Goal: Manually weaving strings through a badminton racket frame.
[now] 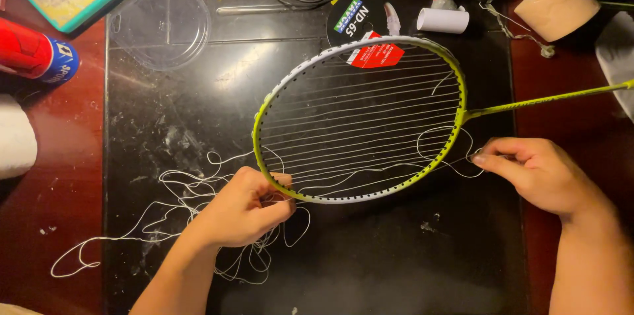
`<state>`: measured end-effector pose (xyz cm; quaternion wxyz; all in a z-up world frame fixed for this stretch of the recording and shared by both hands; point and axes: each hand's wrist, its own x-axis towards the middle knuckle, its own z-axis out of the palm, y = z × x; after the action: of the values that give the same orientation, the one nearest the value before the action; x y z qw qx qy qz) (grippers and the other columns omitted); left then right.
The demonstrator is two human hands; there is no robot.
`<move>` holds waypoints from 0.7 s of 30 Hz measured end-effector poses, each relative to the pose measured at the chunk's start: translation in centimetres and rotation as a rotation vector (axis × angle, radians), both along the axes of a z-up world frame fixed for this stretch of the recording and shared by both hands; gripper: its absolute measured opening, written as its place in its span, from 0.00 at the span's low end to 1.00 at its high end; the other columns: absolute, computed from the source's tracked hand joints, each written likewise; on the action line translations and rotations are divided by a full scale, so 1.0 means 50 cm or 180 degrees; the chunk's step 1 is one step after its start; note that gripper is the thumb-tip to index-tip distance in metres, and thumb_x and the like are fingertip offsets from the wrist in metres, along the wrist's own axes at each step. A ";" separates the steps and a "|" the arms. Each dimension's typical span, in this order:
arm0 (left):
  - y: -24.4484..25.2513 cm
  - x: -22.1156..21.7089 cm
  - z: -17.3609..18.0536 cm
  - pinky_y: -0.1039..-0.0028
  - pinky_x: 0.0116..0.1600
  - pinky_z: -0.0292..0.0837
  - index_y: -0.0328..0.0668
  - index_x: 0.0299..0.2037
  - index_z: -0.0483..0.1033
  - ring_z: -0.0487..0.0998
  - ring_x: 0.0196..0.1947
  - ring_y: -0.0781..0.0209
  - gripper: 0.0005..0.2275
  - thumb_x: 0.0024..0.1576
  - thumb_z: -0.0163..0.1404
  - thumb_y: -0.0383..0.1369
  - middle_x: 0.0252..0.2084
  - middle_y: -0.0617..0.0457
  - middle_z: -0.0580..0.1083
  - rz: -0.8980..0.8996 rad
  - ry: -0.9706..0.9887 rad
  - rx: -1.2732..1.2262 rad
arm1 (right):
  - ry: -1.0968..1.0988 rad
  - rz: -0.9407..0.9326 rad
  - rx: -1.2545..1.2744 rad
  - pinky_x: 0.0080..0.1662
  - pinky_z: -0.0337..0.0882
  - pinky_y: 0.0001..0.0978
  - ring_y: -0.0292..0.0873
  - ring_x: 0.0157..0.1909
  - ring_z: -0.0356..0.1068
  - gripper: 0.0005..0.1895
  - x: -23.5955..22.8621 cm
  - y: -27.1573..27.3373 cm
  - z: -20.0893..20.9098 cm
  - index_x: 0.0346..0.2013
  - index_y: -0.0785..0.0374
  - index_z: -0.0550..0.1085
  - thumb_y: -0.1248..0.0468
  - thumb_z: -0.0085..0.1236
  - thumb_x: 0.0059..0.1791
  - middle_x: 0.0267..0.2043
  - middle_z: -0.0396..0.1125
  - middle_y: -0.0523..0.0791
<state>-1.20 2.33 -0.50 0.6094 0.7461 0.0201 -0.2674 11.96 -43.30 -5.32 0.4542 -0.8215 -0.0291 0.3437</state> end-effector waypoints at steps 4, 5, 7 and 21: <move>-0.002 0.001 -0.002 0.73 0.22 0.54 0.33 0.21 0.68 0.59 0.17 0.72 0.07 0.50 0.51 0.26 0.16 0.58 0.60 -0.0104 -0.0278 0.0227 | -0.0072 -0.0037 -0.0117 0.36 0.68 0.25 0.31 0.32 0.69 0.10 -0.002 0.012 0.015 0.35 0.69 0.82 0.66 0.57 0.48 0.28 0.75 0.40; -0.001 0.000 -0.004 0.73 0.22 0.54 0.33 0.21 0.68 0.58 0.18 0.72 0.07 0.50 0.51 0.26 0.16 0.58 0.60 -0.0069 -0.0258 0.0227 | -0.0161 0.0007 -0.0144 0.36 0.69 0.24 0.31 0.32 0.70 0.10 -0.002 0.013 0.017 0.35 0.69 0.82 0.66 0.57 0.48 0.28 0.76 0.40; 0.000 -0.004 -0.019 0.75 0.23 0.55 0.33 0.24 0.72 0.59 0.19 0.73 0.06 0.51 0.52 0.26 0.18 0.60 0.62 0.0048 -0.0138 0.0066 | -0.0219 0.0039 -0.0177 0.35 0.67 0.25 0.31 0.32 0.67 0.10 -0.005 0.009 0.019 0.33 0.69 0.82 0.65 0.58 0.49 0.27 0.73 0.40; 0.001 -0.004 -0.068 0.80 0.26 0.54 0.30 0.38 0.82 0.61 0.23 0.77 0.11 0.61 0.53 0.34 0.23 0.65 0.69 0.0914 0.0391 -0.0616 | -0.0226 0.0732 -0.0767 0.32 0.68 0.31 0.35 0.24 0.63 0.15 -0.002 0.041 0.127 0.23 0.67 0.78 0.57 0.63 0.46 0.16 0.70 0.43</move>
<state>-1.40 2.40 -3.90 0.7079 0.6557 0.1378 -0.2234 11.84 -41.27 1.03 0.3088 -0.8728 -0.0975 0.3652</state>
